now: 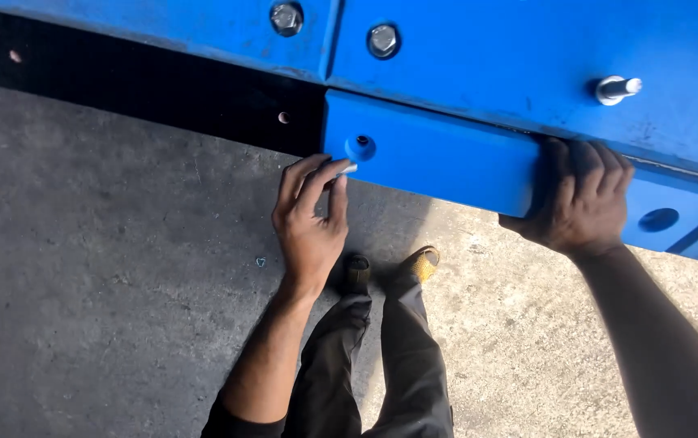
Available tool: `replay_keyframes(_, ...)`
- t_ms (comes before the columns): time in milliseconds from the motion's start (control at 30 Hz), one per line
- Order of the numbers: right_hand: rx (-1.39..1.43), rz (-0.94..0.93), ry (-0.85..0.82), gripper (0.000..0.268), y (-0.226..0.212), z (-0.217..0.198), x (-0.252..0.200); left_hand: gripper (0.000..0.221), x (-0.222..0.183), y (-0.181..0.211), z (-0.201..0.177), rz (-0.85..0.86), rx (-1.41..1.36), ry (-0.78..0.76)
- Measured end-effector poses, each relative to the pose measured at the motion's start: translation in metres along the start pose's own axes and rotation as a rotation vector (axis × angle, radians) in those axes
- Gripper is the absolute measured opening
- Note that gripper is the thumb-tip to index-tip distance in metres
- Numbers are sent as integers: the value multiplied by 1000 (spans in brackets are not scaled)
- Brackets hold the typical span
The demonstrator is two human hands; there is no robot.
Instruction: Assembling blue plastic or rubber industrial panels onto a frame using bolts.
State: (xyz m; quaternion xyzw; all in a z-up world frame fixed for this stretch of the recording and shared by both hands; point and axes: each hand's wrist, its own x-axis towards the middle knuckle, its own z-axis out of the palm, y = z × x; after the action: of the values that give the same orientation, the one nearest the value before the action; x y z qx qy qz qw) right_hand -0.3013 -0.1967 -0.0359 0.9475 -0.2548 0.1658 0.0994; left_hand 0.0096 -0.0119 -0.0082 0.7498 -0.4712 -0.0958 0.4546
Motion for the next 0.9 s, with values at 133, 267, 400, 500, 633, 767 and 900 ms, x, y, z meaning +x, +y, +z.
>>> replay_keyframes(133,-70,-41,5,98,-4,-6,11,32,12,-9,16,30,-63,63)
replay_keyframes(267,-76,-39,-10,102,-6,-6,11,21,17,-15,28,224,71,121)
replay_keyframes(400,-103,-71,-10,99,-2,-4,9,19,16,-19,35,201,128,98)
replay_keyframes(500,-101,-57,-23,100,0,3,0,19,13,-21,38,247,147,119)
replay_keyframes(633,-115,-31,-29,98,-6,-7,11,20,10,-23,38,317,172,137)
replay_keyframes(767,-118,-22,-30,100,-2,0,1,20,8,-26,38,317,179,130)
replay_keyframes(900,-92,-19,-37,104,2,3,-3,26,8,-23,42,234,137,115)
